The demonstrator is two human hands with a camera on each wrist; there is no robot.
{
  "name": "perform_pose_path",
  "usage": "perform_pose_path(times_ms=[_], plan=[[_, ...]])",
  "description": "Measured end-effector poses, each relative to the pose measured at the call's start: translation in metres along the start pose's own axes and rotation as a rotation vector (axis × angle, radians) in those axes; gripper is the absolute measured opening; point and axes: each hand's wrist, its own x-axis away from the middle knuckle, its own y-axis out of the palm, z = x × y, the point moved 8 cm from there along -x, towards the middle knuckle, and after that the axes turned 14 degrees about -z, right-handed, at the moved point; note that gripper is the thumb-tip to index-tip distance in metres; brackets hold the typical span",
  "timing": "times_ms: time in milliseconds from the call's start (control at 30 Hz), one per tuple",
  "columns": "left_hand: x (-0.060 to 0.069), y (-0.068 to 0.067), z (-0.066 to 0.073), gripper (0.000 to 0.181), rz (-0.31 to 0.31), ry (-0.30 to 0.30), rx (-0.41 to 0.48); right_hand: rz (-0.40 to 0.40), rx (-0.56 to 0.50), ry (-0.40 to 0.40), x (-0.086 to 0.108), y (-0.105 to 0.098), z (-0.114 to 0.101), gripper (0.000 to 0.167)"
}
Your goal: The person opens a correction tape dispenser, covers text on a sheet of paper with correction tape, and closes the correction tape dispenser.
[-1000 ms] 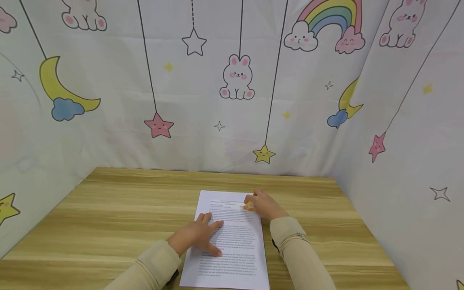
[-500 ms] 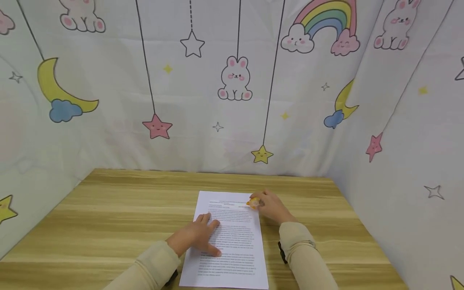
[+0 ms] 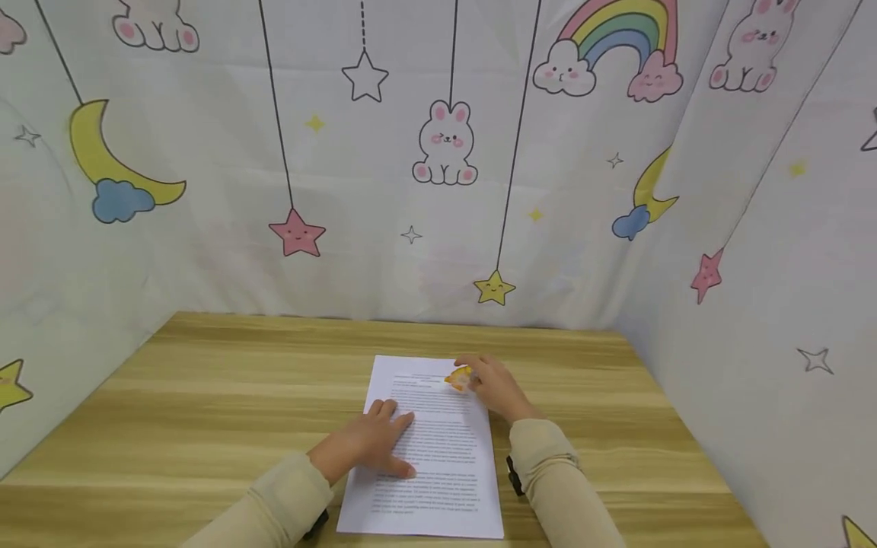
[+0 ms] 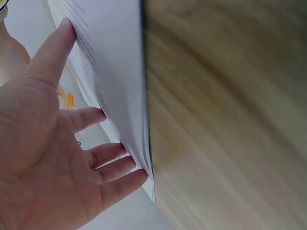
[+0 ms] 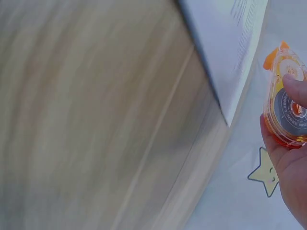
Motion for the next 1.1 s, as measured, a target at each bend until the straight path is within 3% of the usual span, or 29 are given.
perform_pose_path(times_ms=[167,367,533,833,1100], plan=[[-0.002,0.001,-0.001,0.091,0.005,0.008,-0.020,-0.028,-0.033,-0.036,-0.010,0.008,-0.020,0.033],[-0.003,0.002,-0.003,0.090,0.017,0.015,-0.063,-0.043,0.099,-0.116,-0.031,0.025,-0.051,0.033],[-0.003,0.003,-0.002,0.089,0.012,0.029,-0.049,-0.058,0.195,-0.172,-0.043,0.034,-0.072,0.035],[-0.007,0.006,0.001,0.089,0.005,0.019,-0.041,-0.127,0.224,-0.197,-0.048,0.040,-0.083,0.034],[-0.005,0.006,-0.002,0.088,0.023,0.028,-0.059,-0.121,0.300,-0.229,-0.050,0.044,-0.091,0.034]])
